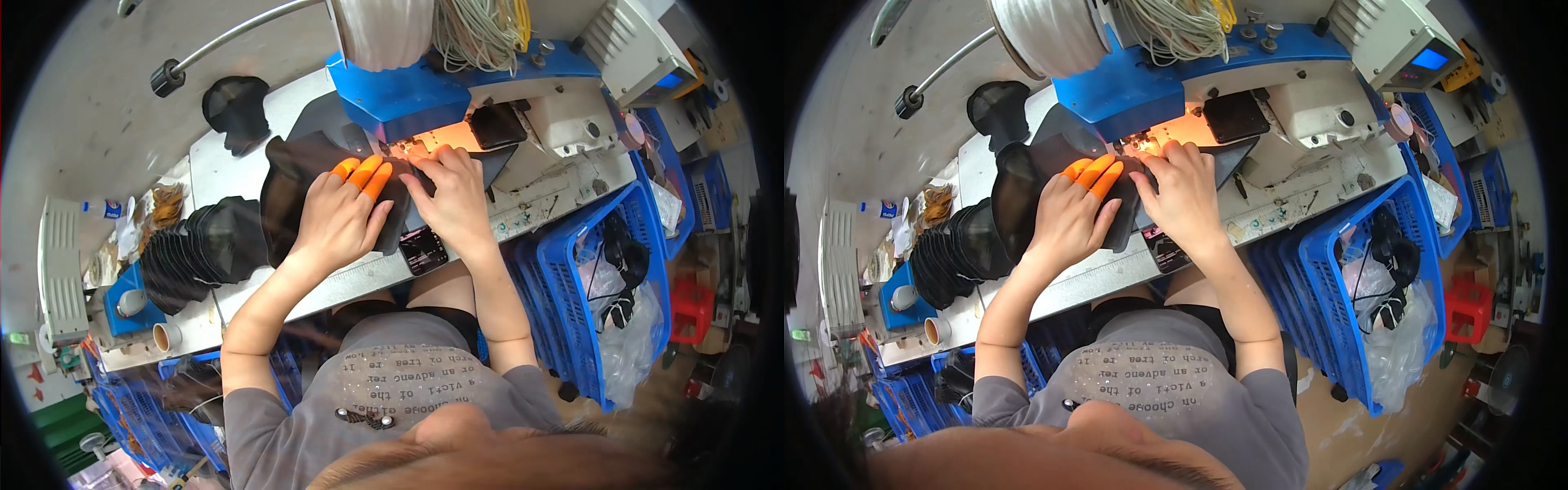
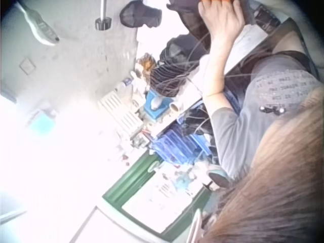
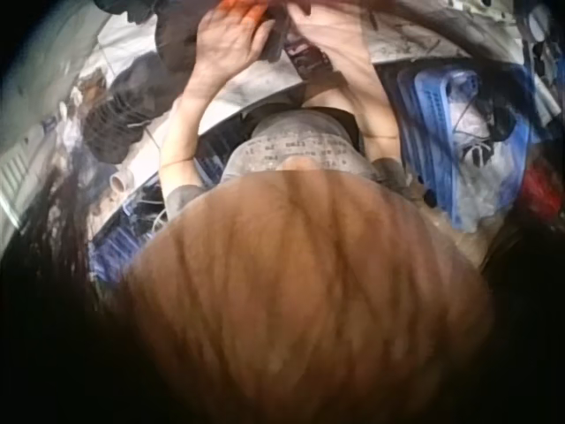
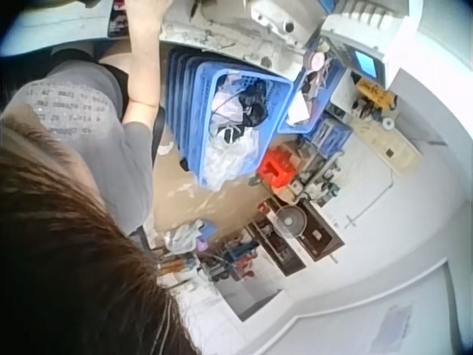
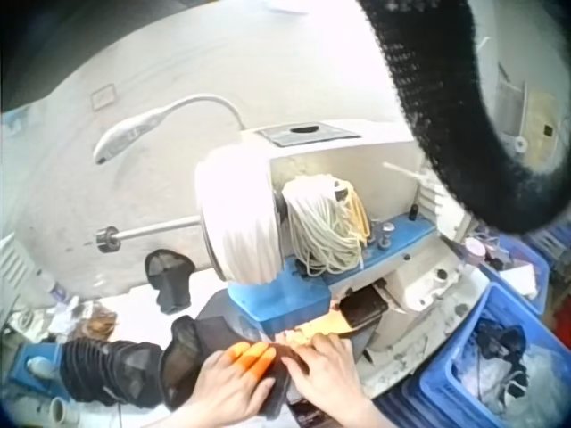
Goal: The person operates a sewing machine to stitch black fabric pieces, likely face masks. They guide the fabric under the needle with both hands, using an orange finger guard on the left index finger for safety. The person repeatedly feeds the material through the machine and cuts the thread to finish each piece.
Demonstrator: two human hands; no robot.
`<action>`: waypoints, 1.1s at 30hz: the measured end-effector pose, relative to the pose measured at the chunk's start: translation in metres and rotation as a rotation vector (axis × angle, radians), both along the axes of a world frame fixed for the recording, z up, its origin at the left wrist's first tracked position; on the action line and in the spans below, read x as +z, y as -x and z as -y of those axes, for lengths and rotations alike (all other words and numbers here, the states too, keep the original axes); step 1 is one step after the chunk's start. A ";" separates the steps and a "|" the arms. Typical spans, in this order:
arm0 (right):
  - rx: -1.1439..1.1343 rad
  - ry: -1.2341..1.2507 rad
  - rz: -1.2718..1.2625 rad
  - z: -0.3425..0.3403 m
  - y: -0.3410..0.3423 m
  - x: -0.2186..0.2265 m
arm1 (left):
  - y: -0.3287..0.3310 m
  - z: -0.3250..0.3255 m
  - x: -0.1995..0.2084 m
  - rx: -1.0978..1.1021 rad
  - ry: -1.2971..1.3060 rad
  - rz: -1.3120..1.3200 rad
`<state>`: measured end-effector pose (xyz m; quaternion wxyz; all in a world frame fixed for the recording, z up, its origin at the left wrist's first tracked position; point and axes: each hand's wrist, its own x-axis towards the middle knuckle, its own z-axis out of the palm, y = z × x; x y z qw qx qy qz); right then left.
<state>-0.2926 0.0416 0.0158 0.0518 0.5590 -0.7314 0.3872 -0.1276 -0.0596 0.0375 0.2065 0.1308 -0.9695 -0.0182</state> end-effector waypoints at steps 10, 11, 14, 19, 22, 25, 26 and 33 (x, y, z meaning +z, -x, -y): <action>0.007 -0.081 0.164 0.016 0.009 -0.004 | 0.014 0.021 0.013 -0.010 -0.041 0.127; 0.003 -0.080 0.156 0.017 0.009 -0.004 | 0.014 0.023 0.013 -0.026 -0.036 0.112; -0.008 -0.088 0.128 0.018 0.006 0.000 | 0.013 0.033 0.010 -0.057 -0.016 0.082; -0.004 -0.049 0.112 0.019 0.007 -0.003 | 0.014 0.048 0.012 -0.121 0.014 0.153; 0.011 -0.025 0.118 0.019 0.009 -0.005 | 0.017 0.058 0.014 -0.167 0.002 0.174; 0.020 0.019 0.147 0.014 0.010 -0.005 | 0.017 0.066 0.013 -0.202 -0.002 0.195; 0.021 0.036 0.160 0.012 0.010 -0.005 | 0.018 0.066 0.016 -0.194 -0.033 0.226; 0.065 0.104 0.221 -0.003 0.013 -0.005 | 0.013 0.072 0.014 -0.163 0.025 0.311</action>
